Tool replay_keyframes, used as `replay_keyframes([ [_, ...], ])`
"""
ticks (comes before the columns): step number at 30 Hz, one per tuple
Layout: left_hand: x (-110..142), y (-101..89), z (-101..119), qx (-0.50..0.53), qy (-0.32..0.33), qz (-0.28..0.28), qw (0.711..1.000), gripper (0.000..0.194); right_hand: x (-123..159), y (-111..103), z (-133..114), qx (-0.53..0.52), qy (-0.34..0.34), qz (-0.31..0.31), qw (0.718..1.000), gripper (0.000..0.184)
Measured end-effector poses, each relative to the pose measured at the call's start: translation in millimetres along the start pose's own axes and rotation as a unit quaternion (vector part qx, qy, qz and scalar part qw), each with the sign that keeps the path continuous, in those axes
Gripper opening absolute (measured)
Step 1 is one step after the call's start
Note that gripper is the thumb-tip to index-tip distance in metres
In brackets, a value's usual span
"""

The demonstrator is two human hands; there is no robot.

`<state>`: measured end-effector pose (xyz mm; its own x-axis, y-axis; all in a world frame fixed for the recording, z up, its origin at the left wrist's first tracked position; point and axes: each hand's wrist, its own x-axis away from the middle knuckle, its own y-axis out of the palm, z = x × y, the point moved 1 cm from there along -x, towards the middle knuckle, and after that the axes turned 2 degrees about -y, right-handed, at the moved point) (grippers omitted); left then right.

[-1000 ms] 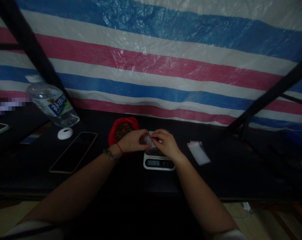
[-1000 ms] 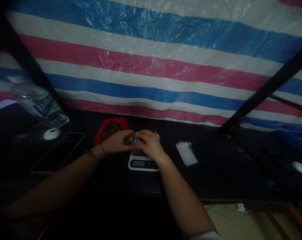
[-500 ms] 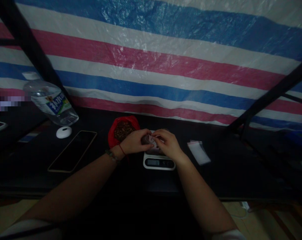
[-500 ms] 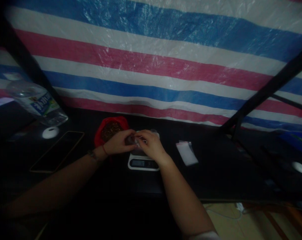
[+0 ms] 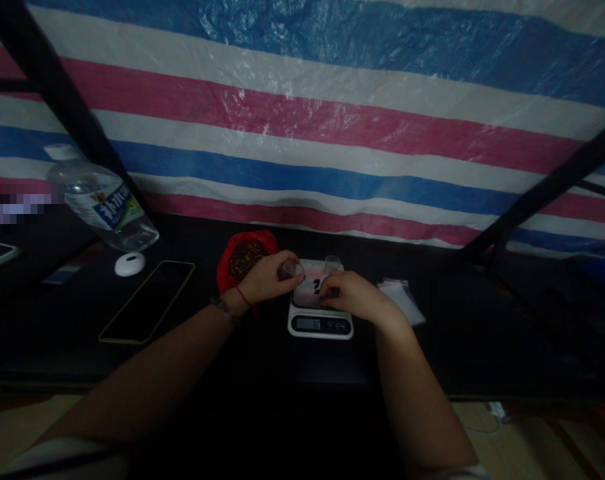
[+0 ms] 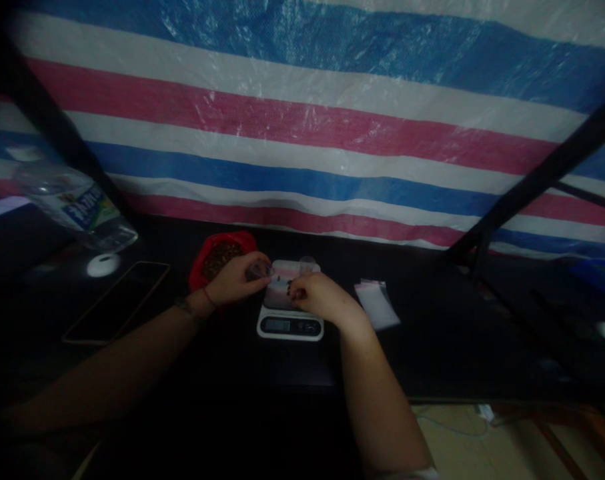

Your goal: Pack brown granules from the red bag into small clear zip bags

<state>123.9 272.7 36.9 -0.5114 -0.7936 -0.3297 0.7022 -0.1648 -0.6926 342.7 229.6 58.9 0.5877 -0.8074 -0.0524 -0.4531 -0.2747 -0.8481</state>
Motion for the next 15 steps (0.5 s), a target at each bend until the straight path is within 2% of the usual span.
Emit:
replay_keyframes([
  [4, -0.2, -0.6, 1.1, -0.006, 0.004, -0.003, 1.0, 0.026, -5.0, 3.0, 1.4, 0.035, -0.002, 0.005, 0.999, 0.012],
  [11, 0.2, -0.8, 1.2, -0.005, 0.0, -0.003, 1.0, 0.027, -6.6, 0.0, 2.0, 0.067, 0.003, 0.095, 0.993, 0.018],
  [15, -0.2, -1.0, 1.4, -0.006, 0.007, -0.004, 1.0, 0.028, -5.0, -0.3, 3.1, 0.072, -0.023, 0.093, 0.993, 0.026],
])
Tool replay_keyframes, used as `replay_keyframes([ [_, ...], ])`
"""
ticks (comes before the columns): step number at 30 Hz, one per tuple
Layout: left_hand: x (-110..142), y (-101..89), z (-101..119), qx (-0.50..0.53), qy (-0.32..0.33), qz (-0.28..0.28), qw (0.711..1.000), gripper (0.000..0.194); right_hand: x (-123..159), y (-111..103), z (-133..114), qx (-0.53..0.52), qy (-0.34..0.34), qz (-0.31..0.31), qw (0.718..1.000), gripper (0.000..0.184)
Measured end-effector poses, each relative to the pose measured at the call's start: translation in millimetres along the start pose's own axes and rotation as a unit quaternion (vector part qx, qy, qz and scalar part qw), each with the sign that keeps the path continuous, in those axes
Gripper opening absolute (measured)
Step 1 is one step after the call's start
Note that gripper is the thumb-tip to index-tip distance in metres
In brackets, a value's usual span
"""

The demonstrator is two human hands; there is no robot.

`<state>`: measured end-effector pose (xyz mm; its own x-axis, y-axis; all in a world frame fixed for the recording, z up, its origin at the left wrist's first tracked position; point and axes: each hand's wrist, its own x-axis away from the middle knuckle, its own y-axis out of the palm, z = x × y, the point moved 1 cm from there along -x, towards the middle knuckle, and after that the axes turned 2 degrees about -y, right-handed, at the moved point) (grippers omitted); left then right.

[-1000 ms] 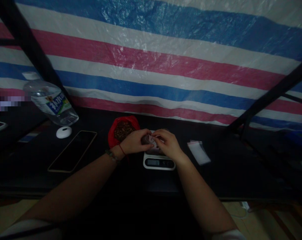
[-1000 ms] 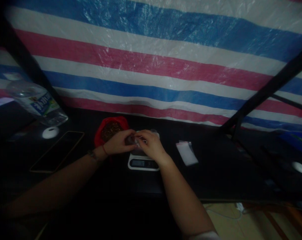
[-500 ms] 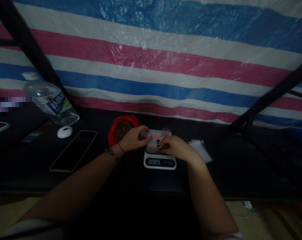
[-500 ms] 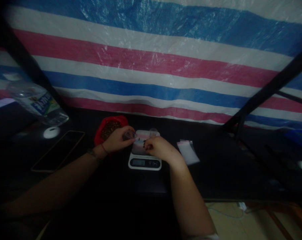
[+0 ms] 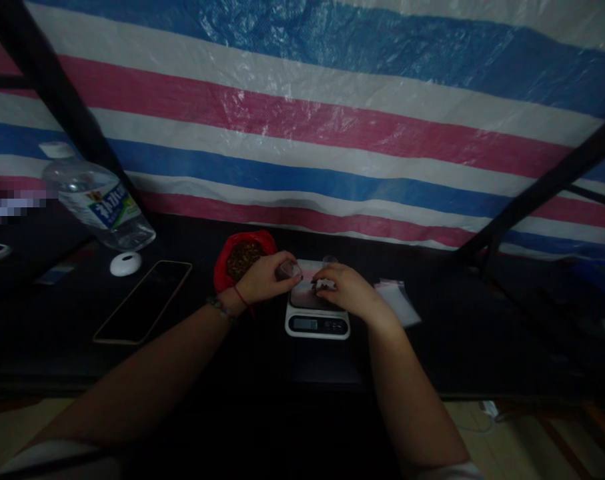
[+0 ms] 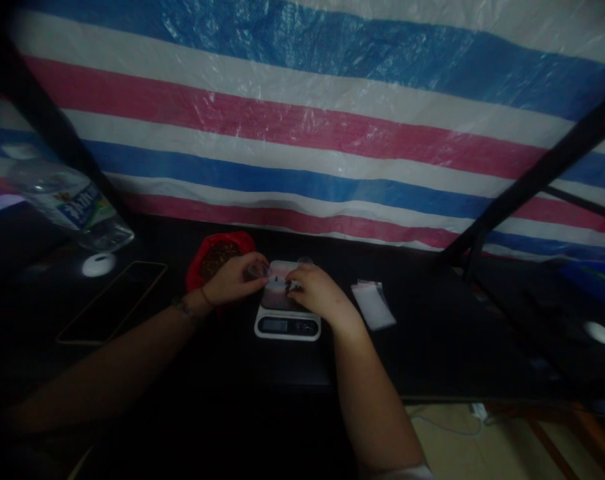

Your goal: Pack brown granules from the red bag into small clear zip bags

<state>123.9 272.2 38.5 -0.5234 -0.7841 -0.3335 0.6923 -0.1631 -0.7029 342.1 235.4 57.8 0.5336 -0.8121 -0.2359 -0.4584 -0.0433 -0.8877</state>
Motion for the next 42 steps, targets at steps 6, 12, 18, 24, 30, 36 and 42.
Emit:
replay_keyframes([
  [6, -1, -1.1, 2, -0.005, -0.001, -0.011, 1.0, 0.028, -1, 6, 7, 0.012, -0.005, -0.063, 0.998, 0.022],
  [12, 0, -0.3, 1, -0.015, 0.004, -0.022, 1.0, 0.029, -2, 6, 8, 0.006, 0.002, -0.064, 0.998, 0.022],
  [18, 0, 0.3, 3, -0.025, 0.006, -0.043, 0.999, 0.032, -2, 8, 4, 0.02, 0.015, -0.054, 0.998, 0.025],
  [24, -1, 0.6, 3, -0.034, 0.007, -0.05, 0.998, 0.034, -2, 12, 8, 0.048, 0.032, -0.039, 0.998, 0.017],
  [30, -1, 1.4, 2, -0.038, 0.012, -0.054, 0.998, 0.035, -4, 13, 7, 0.06, 0.049, -0.04, 0.996, 0.012],
  [36, 0, 2.2, 5, -0.047, 0.025, -0.068, 0.996, 0.035, -4, 4, -6, 0.001, 0.008, 0.069, 0.998, 0.014],
  [42, 1, 4.3, 10, -0.039, 0.053, -0.071, 0.995, 0.034, -6, 12, -20, -0.07, -0.087, 0.135, 0.985, 0.014],
])
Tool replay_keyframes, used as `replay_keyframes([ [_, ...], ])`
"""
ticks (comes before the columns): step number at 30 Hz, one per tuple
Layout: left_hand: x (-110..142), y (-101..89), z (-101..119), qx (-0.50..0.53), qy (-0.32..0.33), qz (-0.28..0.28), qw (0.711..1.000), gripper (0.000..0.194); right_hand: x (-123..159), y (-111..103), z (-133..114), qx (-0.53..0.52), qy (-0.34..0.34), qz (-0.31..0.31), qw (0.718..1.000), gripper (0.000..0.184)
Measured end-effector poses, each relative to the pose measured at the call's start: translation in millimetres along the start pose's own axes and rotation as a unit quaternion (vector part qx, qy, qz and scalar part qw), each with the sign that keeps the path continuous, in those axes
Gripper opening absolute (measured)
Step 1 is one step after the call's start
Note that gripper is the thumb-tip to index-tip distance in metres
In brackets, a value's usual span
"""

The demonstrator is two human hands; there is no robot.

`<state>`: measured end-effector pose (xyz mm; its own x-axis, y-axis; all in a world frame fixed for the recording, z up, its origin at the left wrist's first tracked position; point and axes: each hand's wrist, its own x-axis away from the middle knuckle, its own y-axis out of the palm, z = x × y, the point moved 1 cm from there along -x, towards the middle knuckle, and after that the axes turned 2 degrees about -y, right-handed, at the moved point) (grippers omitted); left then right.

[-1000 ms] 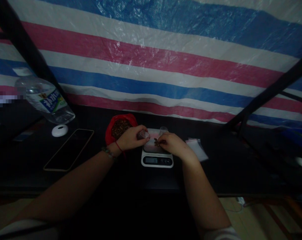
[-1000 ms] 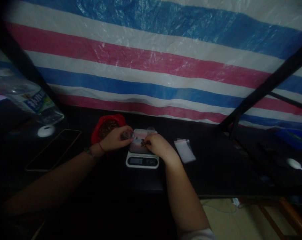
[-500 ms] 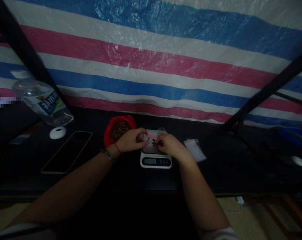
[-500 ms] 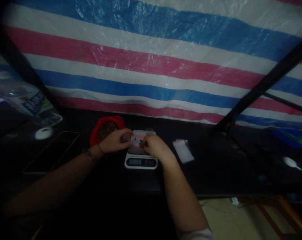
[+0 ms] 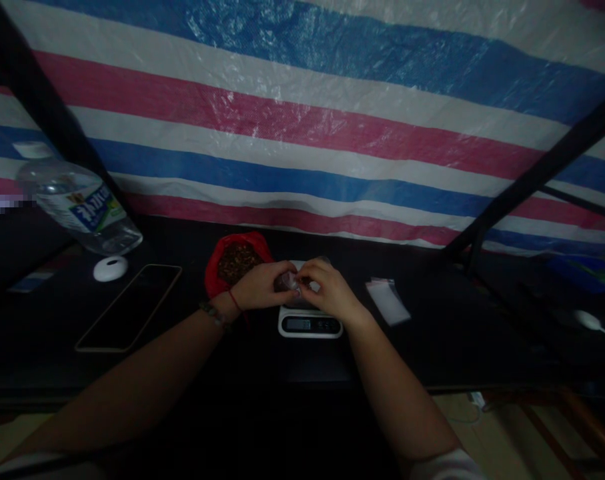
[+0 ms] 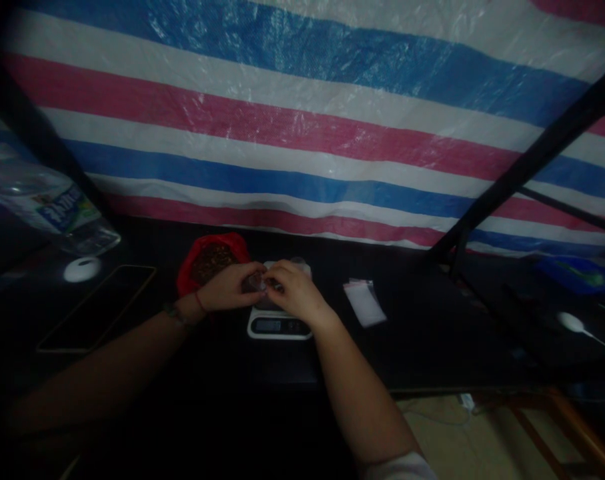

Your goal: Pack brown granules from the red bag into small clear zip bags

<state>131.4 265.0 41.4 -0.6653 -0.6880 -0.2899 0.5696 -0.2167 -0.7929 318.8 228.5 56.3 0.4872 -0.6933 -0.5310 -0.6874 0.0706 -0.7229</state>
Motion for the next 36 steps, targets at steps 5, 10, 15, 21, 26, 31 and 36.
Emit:
replay_keyframes([
  [5, 0, 1.1, 3, 0.019, 0.018, 0.0, 1.0, 0.029, 0, 9, 0, -0.003, -0.034, 0.023, 0.999, 0.016],
  [10, -1, 0.8, -5, 0.036, -0.022, 0.046, 0.998, 0.03, 0, 6, 3, 0.009, -0.007, 0.062, 0.998, 0.019],
  [15, -1, -3.3, -18, 0.085, -0.092, 0.165, 0.978, 0.026, -2, 11, 7, 0.061, 0.03, -0.005, 0.998, 0.024],
  [21, -1, -5.2, -15, 0.095, -0.094, 0.171, 0.976, 0.027, -3, 23, 6, 0.085, 0.005, -0.148, 0.985, 0.031],
  [26, -1, -4.0, -17, 0.09, -0.083, 0.167, 0.978, 0.026, 1, 13, 10, 0.081, 0.028, -0.177, 0.981, 0.026],
  [31, -1, -2.4, -20, 0.081, -0.083, 0.16, 0.98, 0.027, 2, 4, 15, 0.069, 0.017, -0.19, 0.979, 0.022],
  [36, -1, -2.9, -18, 0.064, -0.076, 0.147, 0.984, 0.026, 2, 1, 18, 0.085, 0.036, -0.195, 0.976, 0.02],
])
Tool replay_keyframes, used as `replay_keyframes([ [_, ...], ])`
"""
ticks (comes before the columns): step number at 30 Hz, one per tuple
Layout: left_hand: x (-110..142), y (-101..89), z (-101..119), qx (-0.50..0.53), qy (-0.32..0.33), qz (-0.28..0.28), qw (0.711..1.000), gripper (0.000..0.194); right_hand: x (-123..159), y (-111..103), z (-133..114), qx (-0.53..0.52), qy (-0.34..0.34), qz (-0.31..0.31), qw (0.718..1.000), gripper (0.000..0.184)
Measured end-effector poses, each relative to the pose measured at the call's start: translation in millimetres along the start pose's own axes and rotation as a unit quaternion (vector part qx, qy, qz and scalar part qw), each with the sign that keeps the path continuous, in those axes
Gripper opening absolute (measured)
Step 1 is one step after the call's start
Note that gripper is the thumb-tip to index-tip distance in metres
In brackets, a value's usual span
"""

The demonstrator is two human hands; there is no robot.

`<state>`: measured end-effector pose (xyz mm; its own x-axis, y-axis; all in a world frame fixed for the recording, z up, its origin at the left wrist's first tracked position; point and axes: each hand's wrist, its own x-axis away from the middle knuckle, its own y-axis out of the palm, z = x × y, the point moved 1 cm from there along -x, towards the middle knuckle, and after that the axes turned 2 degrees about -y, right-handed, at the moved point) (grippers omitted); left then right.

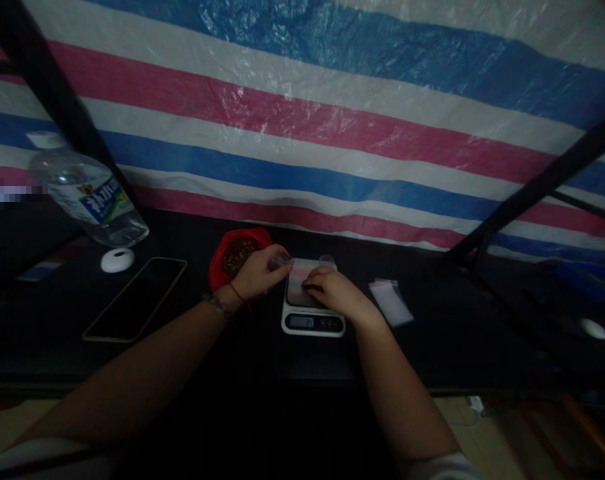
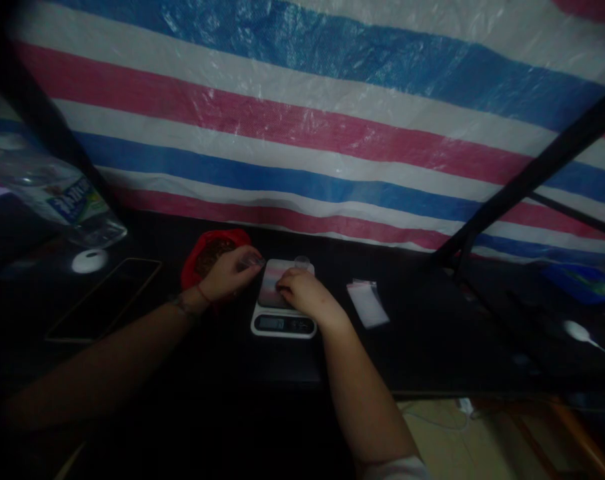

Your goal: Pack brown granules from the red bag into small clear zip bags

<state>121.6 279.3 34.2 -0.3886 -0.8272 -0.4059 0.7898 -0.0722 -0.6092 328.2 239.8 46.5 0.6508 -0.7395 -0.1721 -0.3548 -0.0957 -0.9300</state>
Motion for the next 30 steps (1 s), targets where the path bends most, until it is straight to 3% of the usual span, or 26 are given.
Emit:
replay_keyframes([
  [11, 2, -1.8, 11, -0.084, 0.033, -0.115, 0.989, 0.031, -3, 2, 0, 0.01, 0.009, 0.033, 0.999, 0.015],
  [19, 5, 2.2, 20, -0.076, 0.066, -0.14, 0.985, 0.036, -2, -7, -8, -0.148, 0.007, 0.217, 0.965, 0.013],
  [30, 7, 9.9, 23, -0.005, 0.082, -0.116, 0.99, 0.022, -8, 5, -26, -0.205, -0.005, 0.253, 0.945, 0.009],
])
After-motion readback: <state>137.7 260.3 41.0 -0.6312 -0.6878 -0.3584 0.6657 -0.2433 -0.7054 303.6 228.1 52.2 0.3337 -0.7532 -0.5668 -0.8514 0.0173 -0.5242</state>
